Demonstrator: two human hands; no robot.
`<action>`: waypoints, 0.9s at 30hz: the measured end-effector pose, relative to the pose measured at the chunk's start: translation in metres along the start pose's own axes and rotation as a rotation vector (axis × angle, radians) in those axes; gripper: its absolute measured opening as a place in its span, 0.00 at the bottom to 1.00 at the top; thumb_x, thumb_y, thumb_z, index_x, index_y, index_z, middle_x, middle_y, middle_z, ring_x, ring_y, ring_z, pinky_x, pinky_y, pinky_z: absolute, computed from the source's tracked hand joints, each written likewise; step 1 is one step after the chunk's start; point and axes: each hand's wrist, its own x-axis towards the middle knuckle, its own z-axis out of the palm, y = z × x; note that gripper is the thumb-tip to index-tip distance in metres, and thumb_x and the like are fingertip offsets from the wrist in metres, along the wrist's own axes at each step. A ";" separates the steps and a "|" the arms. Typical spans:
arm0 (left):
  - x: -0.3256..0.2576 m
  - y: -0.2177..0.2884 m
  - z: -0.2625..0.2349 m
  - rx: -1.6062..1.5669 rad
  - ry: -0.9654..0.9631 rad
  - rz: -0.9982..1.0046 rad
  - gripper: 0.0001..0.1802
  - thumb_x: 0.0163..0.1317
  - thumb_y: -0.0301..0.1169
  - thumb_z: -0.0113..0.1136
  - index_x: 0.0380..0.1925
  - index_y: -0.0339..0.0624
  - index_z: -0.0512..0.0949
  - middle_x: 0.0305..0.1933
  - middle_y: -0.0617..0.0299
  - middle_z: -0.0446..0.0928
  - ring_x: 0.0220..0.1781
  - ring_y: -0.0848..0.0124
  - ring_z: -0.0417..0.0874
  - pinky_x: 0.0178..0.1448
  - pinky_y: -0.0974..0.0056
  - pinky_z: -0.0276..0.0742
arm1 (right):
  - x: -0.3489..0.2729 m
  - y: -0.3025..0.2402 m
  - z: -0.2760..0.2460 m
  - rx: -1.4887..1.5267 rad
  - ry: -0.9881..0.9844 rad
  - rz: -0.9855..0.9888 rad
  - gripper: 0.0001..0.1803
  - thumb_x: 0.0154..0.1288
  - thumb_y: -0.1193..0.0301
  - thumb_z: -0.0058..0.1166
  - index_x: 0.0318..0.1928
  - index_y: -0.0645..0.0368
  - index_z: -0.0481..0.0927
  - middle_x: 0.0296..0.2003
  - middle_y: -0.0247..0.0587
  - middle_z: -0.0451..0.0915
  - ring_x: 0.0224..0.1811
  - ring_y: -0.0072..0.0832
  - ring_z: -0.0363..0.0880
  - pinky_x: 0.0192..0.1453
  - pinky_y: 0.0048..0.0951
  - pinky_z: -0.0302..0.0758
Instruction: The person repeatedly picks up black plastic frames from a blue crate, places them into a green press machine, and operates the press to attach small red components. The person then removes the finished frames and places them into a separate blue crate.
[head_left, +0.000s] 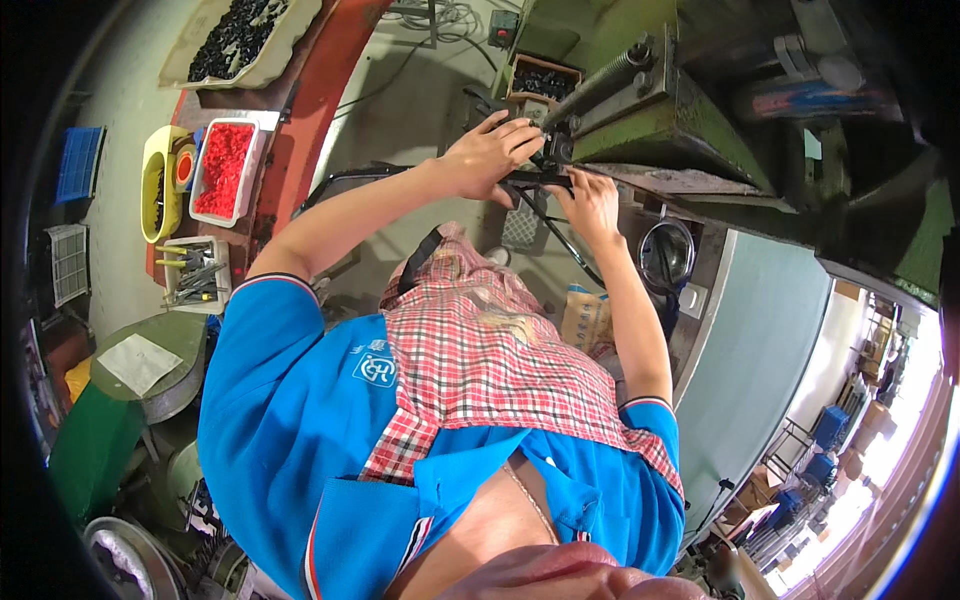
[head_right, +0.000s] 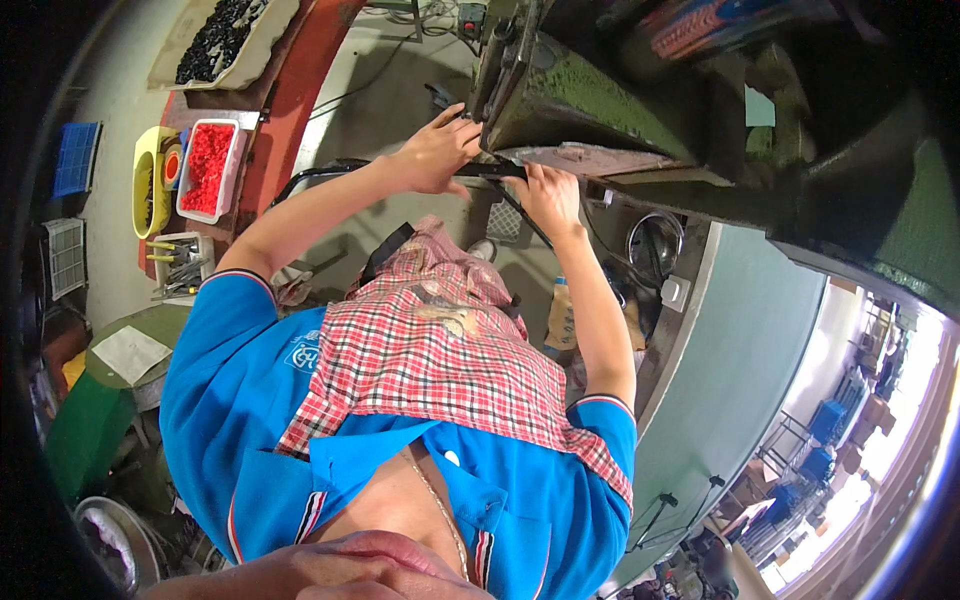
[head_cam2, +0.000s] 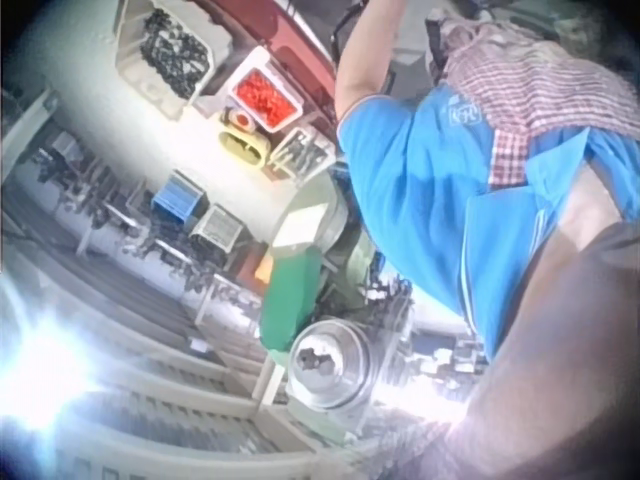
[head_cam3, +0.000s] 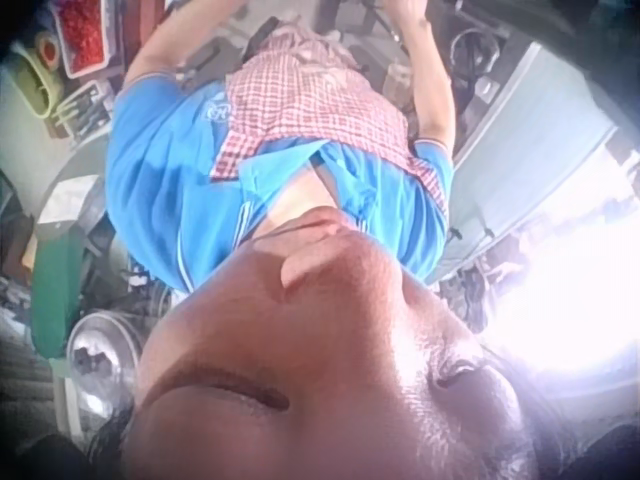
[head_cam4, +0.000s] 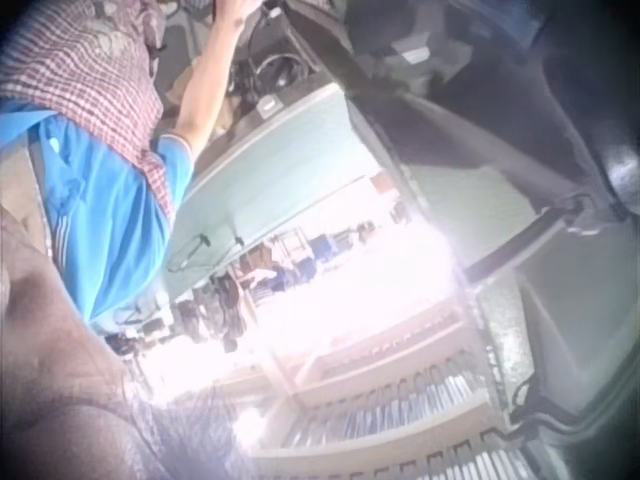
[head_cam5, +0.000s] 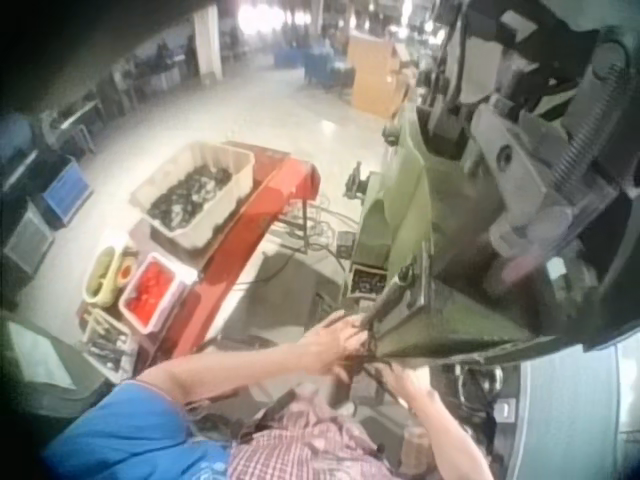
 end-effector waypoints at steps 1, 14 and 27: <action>-0.005 0.001 0.008 0.078 -0.011 0.002 0.37 0.52 0.40 0.67 0.62 0.42 0.66 0.64 0.54 0.65 0.69 0.55 0.62 0.73 0.51 0.55 | 0.003 -0.003 -0.003 0.008 0.028 -0.026 0.21 0.54 0.59 0.66 0.41 0.61 0.80 0.29 0.40 0.82 0.32 0.38 0.81 0.41 0.35 0.74; 0.011 -0.008 -0.011 0.004 0.117 0.169 0.28 0.44 0.26 0.61 0.52 0.42 0.76 0.53 0.54 0.72 0.59 0.58 0.72 0.70 0.53 0.59 | 0.029 -0.010 -0.046 0.002 0.111 -0.216 0.12 0.57 0.63 0.62 0.40 0.54 0.86 0.36 0.34 0.85 0.37 0.34 0.83 0.40 0.33 0.77; 0.023 -0.010 0.008 -0.068 0.070 0.099 0.31 0.46 0.25 0.60 0.56 0.57 0.76 0.36 0.52 0.74 0.47 0.54 0.76 0.58 0.52 0.68 | 0.034 0.043 0.009 1.137 -0.224 0.369 0.20 0.65 0.61 0.55 0.54 0.57 0.75 0.44 0.41 0.82 0.46 0.34 0.81 0.48 0.34 0.76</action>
